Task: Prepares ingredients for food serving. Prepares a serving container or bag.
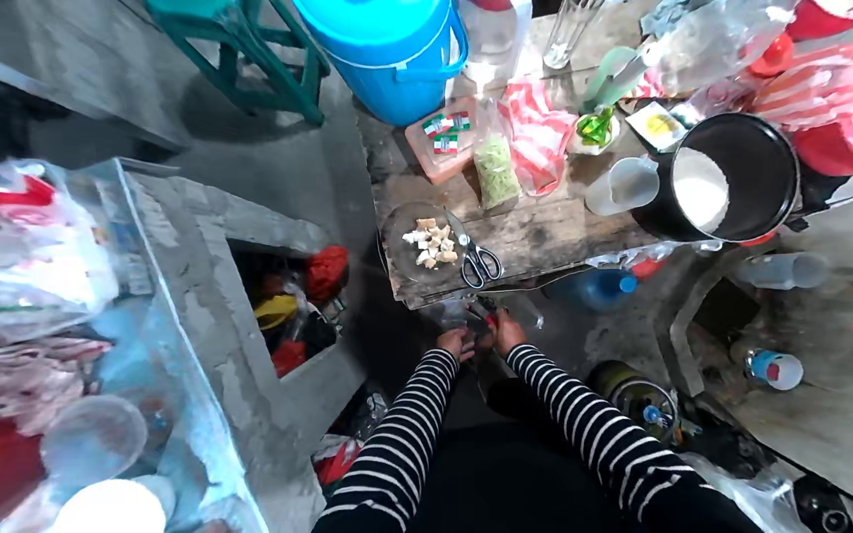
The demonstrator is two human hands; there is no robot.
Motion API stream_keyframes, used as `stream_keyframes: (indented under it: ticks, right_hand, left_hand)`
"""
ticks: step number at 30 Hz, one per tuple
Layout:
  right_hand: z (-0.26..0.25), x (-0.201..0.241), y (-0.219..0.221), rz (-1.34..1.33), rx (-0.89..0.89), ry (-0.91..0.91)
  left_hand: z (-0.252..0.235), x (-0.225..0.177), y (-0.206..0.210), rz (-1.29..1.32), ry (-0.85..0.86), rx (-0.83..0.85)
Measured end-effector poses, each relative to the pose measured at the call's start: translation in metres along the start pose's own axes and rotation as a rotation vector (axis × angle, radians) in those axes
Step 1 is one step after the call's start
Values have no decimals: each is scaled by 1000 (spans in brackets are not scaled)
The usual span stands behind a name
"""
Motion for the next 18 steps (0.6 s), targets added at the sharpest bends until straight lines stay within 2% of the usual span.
stream_keyframes:
  ticks: [6,12,15,18]
  right_hand:
    - [-3,2,6,-111,67,22]
    - [7,-2,5,-200,67,37]
    - [18,1,-3,-149,76,15]
    - [30,4,-9,-85,63,6]
  left_hand:
    - [-18,6,19,171,-40,95]
    - [-21,0,28,86,-56,93]
    - [-13,-7,31,-15,-29,88]
    - [-2,-12,41,-33,-3,5]
Point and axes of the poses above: each hand's wrist, its own z-axis away from the middle knuckle, its own y-axis out of the palm, x = y × z, the point moved 3 cm from there along -z, towards the middle knuckle, and after that the axes turned 4 degrees about -y, right-handed, at the moved point
